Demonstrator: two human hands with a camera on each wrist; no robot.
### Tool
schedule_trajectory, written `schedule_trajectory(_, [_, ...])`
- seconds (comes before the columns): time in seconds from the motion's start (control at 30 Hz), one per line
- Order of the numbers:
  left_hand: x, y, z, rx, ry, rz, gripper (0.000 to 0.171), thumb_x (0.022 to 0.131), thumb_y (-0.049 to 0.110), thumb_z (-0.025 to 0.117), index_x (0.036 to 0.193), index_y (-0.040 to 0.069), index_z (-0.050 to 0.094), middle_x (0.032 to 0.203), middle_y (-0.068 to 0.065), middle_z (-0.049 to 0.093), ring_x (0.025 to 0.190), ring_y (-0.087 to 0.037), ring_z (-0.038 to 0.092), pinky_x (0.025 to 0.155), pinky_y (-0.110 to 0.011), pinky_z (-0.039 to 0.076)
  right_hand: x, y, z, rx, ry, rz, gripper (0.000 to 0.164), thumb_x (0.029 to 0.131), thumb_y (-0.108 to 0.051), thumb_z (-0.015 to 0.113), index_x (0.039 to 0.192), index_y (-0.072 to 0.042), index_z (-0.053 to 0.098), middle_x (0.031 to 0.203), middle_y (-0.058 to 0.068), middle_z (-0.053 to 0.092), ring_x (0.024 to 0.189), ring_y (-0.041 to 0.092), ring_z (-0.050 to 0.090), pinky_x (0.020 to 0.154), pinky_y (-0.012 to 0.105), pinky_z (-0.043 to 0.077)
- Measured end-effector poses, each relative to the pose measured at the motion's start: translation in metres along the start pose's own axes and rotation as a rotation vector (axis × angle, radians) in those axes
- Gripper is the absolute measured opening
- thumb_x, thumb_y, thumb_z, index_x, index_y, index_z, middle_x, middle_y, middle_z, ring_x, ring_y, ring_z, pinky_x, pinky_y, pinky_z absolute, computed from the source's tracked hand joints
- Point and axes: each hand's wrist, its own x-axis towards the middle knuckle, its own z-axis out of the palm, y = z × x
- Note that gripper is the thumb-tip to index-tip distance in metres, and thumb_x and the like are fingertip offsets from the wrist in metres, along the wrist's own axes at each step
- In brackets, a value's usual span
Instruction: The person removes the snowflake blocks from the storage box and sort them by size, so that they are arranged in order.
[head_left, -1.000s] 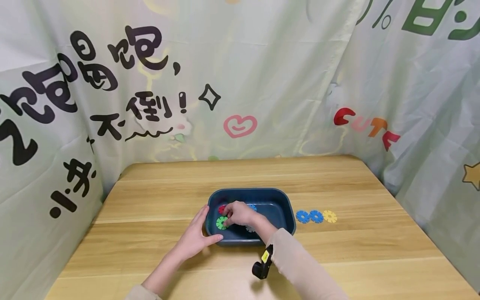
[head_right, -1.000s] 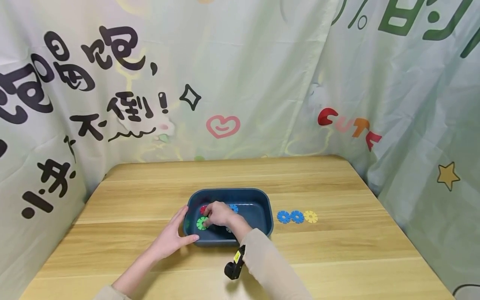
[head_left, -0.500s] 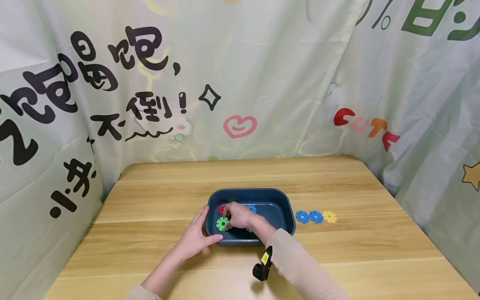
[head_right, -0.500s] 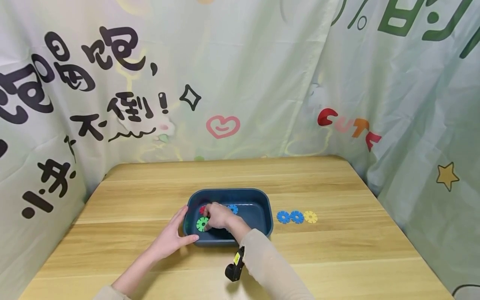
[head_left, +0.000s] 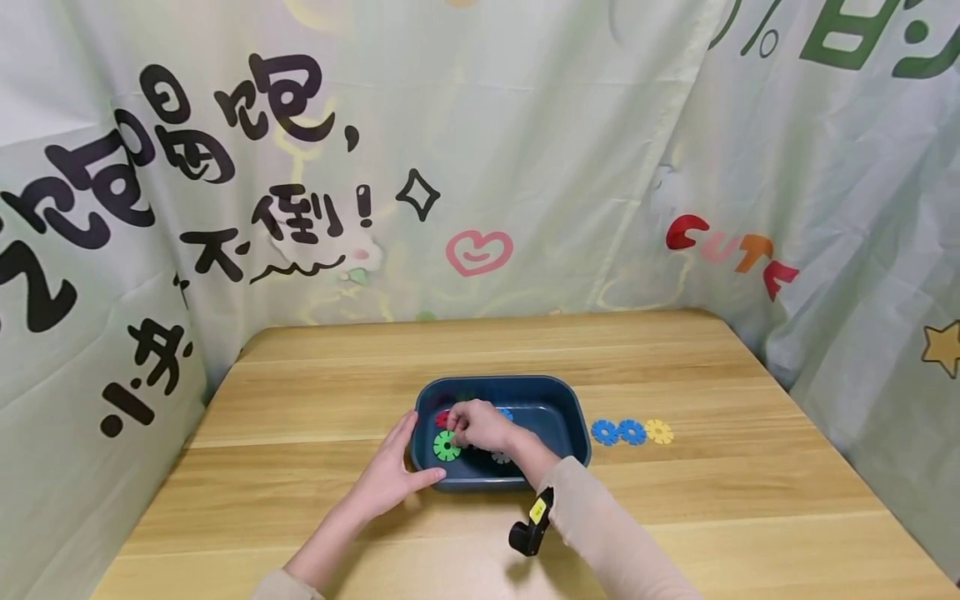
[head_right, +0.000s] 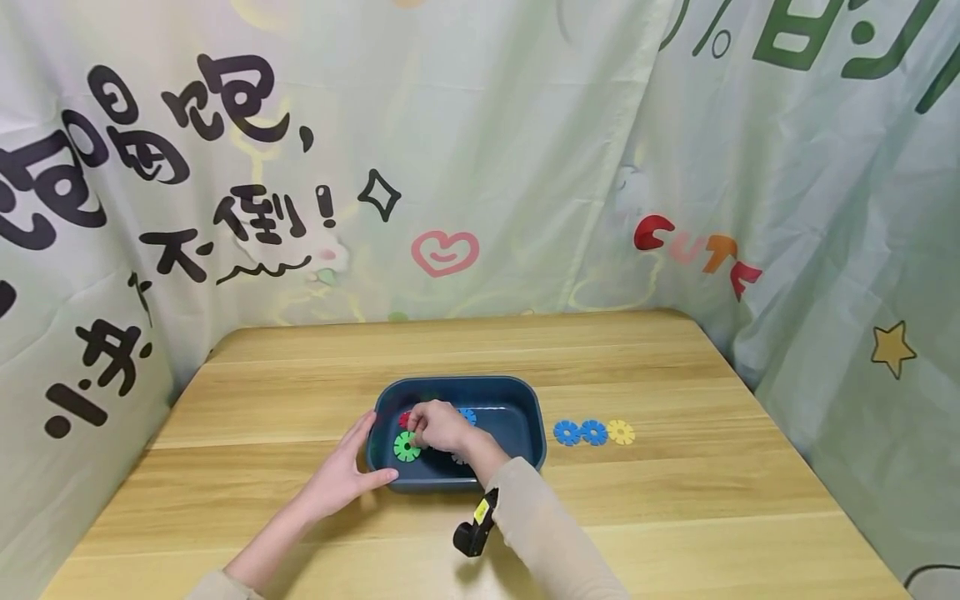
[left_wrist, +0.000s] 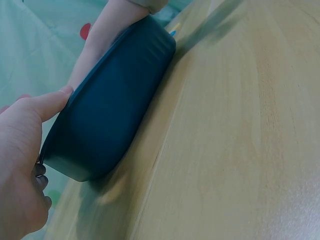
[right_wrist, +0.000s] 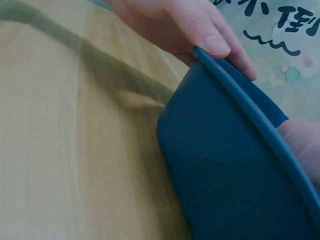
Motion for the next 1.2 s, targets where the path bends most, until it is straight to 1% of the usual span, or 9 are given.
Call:
schedule_trajectory(0.1, [0.000,0.001,0.000,0.002,0.001,0.004,0.095,0.075,0.034,0.077,0.145,-0.002,0.024,0.151,-0.018,0.020,0.136,-0.037,0.020,0.105,-0.055,0.023,0.000,0.000,-0.002,0.069,0.017,0.005,0.009,0.081,0.004,0.064,0.086,-0.002,0.060,0.068,0.002,0.056,0.057,0.014,0.054,0.054,0.027,0.050])
schedule_trajectory(0.23, [0.001,0.002,0.000,0.006,0.000,0.006,0.095,0.075,0.034,0.077,0.145,-0.002,0.024,0.151,-0.019,0.020,0.136,-0.037,0.020,0.105,-0.055,0.023,-0.002,-0.001,-0.007,0.119,0.045,0.007,0.008,0.082,0.003,0.064,0.087,-0.001,0.060,0.069,0.004,0.057,0.057,0.015,0.055,0.053,0.028,0.051])
schedule_trajectory(0.47, [0.001,0.002,-0.001,0.011,-0.008,-0.006,0.095,0.075,0.036,0.076,0.145,-0.001,0.023,0.151,-0.018,0.020,0.136,-0.037,0.020,0.105,-0.055,0.023,-0.007,-0.001,-0.018,0.159,0.083,0.012,0.008,0.083,-0.002,0.065,0.090,-0.002,0.060,0.073,0.004,0.056,0.063,0.017,0.055,0.058,0.030,0.052])
schedule_trajectory(0.63, [0.002,0.001,-0.001,0.021,-0.009,-0.014,0.096,0.075,0.038,0.076,0.145,-0.001,0.024,0.151,-0.018,0.020,0.136,-0.037,0.021,0.105,-0.055,0.023,-0.013,0.002,-0.028,0.239,0.106,0.015,0.010,0.084,-0.002,0.064,0.092,0.001,0.058,0.073,0.005,0.056,0.064,0.021,0.057,0.061,0.033,0.054])
schedule_trajectory(0.73, [0.003,0.001,-0.001,0.022,-0.007,-0.021,0.097,0.074,0.039,0.076,0.145,0.000,0.024,0.151,-0.017,0.021,0.136,-0.037,0.021,0.105,-0.055,0.024,-0.018,0.001,-0.036,0.293,0.118,0.015,0.011,0.085,-0.001,0.063,0.094,0.004,0.057,0.075,0.006,0.055,0.068,0.025,0.058,0.065,0.038,0.054])
schedule_trajectory(0.87, [0.003,0.001,0.000,0.023,-0.004,-0.023,0.097,0.074,0.039,0.076,0.145,-0.001,0.024,0.150,-0.018,0.022,0.135,-0.038,0.022,0.104,-0.057,0.025,-0.030,-0.007,-0.048,0.341,0.121,0.018,0.013,0.086,0.003,0.059,0.096,0.009,0.055,0.076,0.008,0.054,0.074,0.036,0.057,0.072,0.049,0.052])
schedule_trajectory(0.97, [0.002,0.001,0.001,0.019,0.000,-0.027,0.097,0.074,0.039,0.077,0.145,-0.001,0.024,0.150,-0.019,0.022,0.135,-0.038,0.023,0.103,-0.057,0.025,-0.037,-0.007,-0.057,0.373,0.126,0.027,0.014,0.087,0.002,0.058,0.098,0.009,0.054,0.078,0.009,0.055,0.079,0.041,0.057,0.076,0.053,0.050])
schedule_trajectory(1.07, [0.001,0.002,0.001,0.020,0.008,-0.032,0.097,0.073,0.038,0.077,0.145,0.000,0.024,0.150,-0.019,0.022,0.135,-0.038,0.023,0.103,-0.057,0.026,-0.040,0.001,-0.067,0.395,0.162,0.027,0.014,0.087,0.001,0.059,0.099,0.008,0.054,0.079,0.008,0.056,0.078,0.036,0.058,0.076,0.051,0.050])
schedule_trajectory(1.2, [0.000,0.003,0.001,0.027,0.019,-0.029,0.098,0.072,0.037,0.078,0.145,0.000,0.025,0.150,-0.018,0.023,0.135,-0.037,0.024,0.103,-0.056,0.026,-0.048,0.012,-0.084,0.405,0.241,0.014,0.018,0.085,0.001,0.061,0.099,0.009,0.053,0.079,0.007,0.056,0.069,0.021,0.059,0.073,0.046,0.053])
